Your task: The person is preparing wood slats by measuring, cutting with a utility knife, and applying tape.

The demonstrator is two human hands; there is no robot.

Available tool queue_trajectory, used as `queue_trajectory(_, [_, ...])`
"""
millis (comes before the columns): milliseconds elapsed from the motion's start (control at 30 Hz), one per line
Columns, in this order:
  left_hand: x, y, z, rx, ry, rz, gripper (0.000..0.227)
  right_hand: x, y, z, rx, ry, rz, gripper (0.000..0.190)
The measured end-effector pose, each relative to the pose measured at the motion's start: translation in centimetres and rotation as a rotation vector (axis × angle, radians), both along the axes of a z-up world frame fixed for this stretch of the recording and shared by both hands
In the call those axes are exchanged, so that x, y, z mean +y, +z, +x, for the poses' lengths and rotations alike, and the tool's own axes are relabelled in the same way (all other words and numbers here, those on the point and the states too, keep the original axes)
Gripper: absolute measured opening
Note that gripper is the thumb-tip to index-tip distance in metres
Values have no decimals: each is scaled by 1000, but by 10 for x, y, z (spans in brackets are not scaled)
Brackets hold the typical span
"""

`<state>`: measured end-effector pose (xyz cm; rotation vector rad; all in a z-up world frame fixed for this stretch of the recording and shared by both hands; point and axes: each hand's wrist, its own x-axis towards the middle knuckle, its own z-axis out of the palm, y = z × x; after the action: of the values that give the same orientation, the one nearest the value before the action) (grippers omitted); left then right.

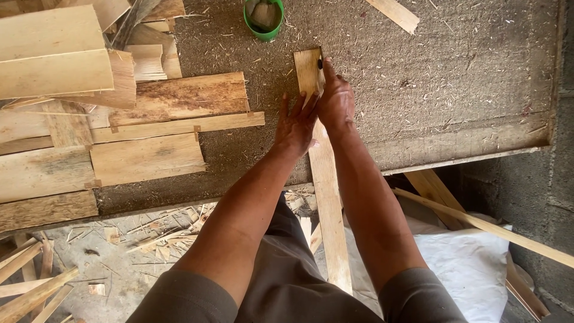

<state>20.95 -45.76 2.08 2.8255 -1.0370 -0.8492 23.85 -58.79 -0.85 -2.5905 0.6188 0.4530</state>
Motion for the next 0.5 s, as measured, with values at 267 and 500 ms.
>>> queue_trajectory(267, [-1, -10, -1, -19, -17, 27, 120, -4, 6, -2, -58, 37, 16, 85])
queue_trajectory(500, [-1, -6, -1, 9, -13, 49, 121, -8, -3, -6, -16, 77, -24, 81])
